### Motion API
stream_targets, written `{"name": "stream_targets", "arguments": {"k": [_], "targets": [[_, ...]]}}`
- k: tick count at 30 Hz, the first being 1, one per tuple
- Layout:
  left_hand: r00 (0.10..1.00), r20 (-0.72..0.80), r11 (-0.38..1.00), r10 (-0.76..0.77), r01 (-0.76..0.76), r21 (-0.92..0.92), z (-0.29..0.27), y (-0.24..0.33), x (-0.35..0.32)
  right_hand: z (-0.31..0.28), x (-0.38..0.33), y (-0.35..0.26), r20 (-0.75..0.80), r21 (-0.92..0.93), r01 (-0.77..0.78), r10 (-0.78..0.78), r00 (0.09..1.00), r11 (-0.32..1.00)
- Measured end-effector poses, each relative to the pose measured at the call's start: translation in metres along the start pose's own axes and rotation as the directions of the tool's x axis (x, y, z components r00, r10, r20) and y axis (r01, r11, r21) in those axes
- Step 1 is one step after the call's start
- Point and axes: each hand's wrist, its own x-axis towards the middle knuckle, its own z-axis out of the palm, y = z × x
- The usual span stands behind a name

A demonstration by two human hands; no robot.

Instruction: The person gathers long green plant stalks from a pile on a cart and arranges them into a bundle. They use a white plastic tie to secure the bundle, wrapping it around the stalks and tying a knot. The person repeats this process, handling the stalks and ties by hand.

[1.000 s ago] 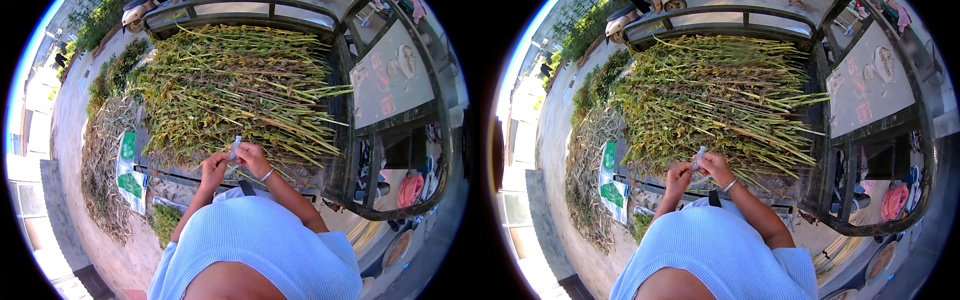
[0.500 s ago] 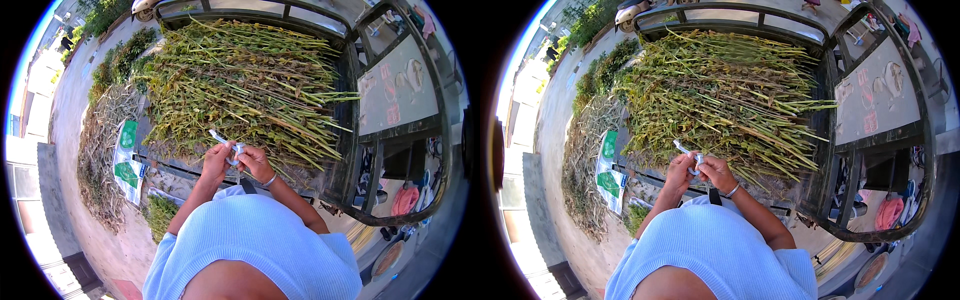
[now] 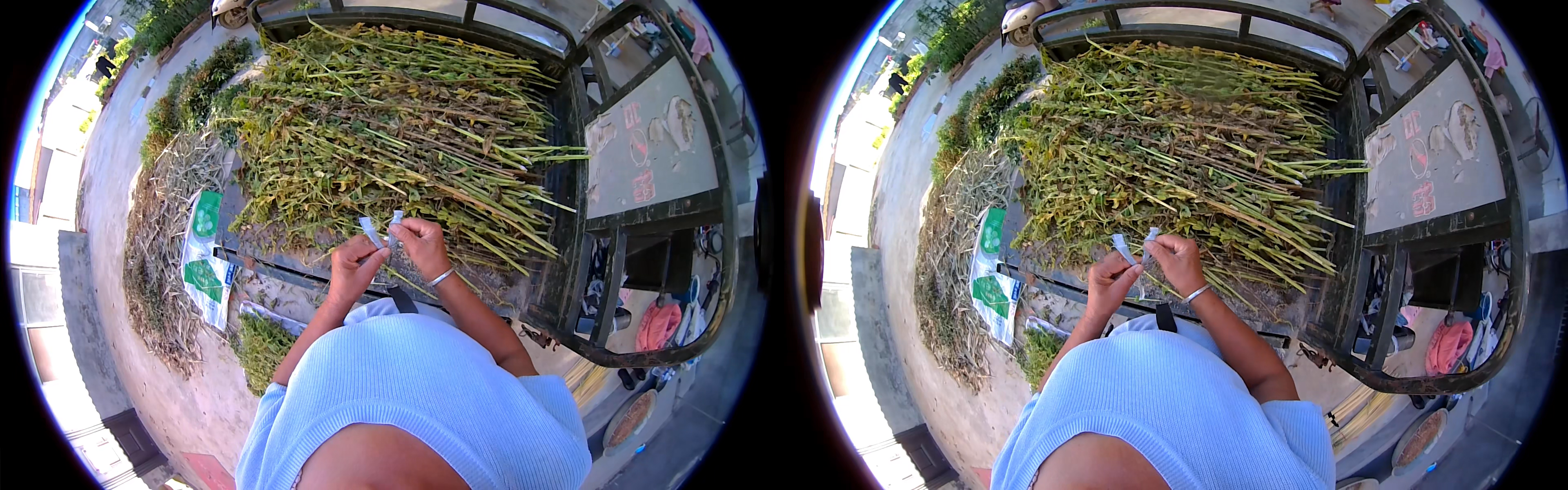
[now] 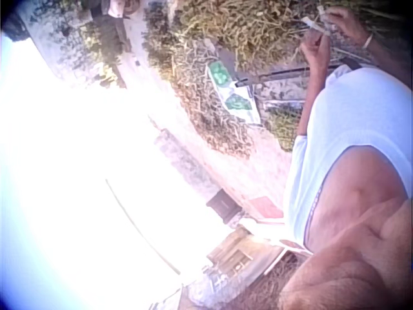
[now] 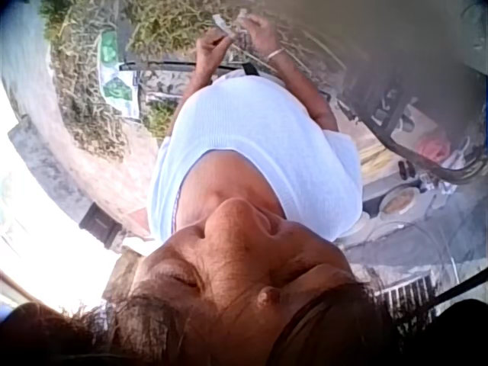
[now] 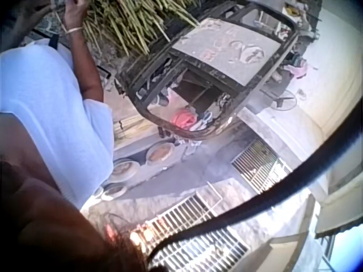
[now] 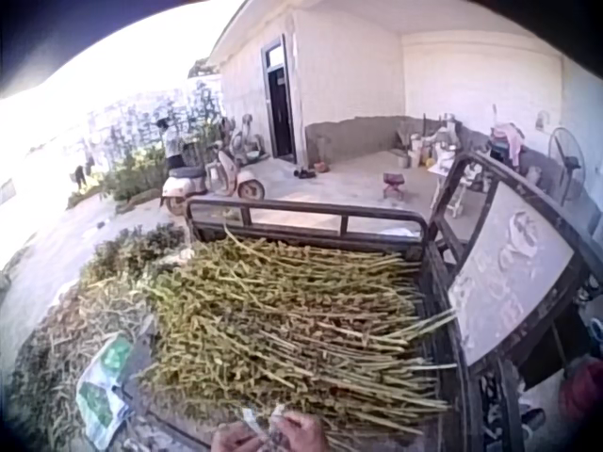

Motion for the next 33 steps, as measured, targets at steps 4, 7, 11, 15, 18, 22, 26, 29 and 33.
{"name": "stream_targets", "arguments": {"k": [4, 7, 11, 15, 18, 22, 26, 29, 33], "targets": [[0.936, 0.112, 0.844, 0.334, -0.35, 0.405, -0.01, -0.001, 0.003, -0.002, 0.004, -0.006, 0.06, -0.145, 0.065, -0.057, 0.997, 0.987], [0.87, 0.134, 0.685, 0.475, -0.461, 0.563, -0.009, 0.007, 0.007, -0.007, 0.009, 0.008, 0.144, -0.167, 0.011, 0.013, 0.99, 0.986], [0.83, 0.292, 0.561, 0.476, -0.542, 0.626, -0.01, 0.011, 0.017, -0.016, 0.014, 0.006, 0.248, -0.204, -0.151, 0.2, 0.948, 0.967], [0.875, 0.447, 0.554, 0.187, -0.469, 0.688, -0.014, 0.0, 0.025, -0.026, 0.016, 0.002, 0.186, 0.039, -0.191, 0.181, 0.966, 0.981], [0.828, 0.422, 0.844, 0.369, -0.489, 0.221, -0.011, -0.021, 0.037, -0.031, 0.014, -0.019, 0.259, 0.041, -0.044, 0.031, 0.965, 0.998], [0.641, 0.708, 0.612, -0.298, 0.697, -0.373, -0.016, -0.005, 0.045, -0.032, 0.012, -0.019, 0.226, 0.11, 0.191, -0.212, 0.951, 0.975], [0.677, 0.66, 0.27, -0.325, 0.736, -0.621, -0.002, 0.01, 0.05, -0.023, 0.001, -0.023, 0.144, -0.055, 0.33, -0.32, 0.936, 0.942], [0.671, 0.643, 0.32, -0.368, 0.741, -0.59, 0.001, 0.01, 0.05, -0.023, -0.005, -0.033, 0.167, -0.278, 0.518, -0.49, 0.856, 0.809], [0.6, 0.679, 0.371, -0.422, 0.798, -0.474, 0.004, 0.008, 0.048, -0.023, -0.008, -0.03, 0.263, -0.404, 0.672, -0.625, 0.735, 0.621]]}}
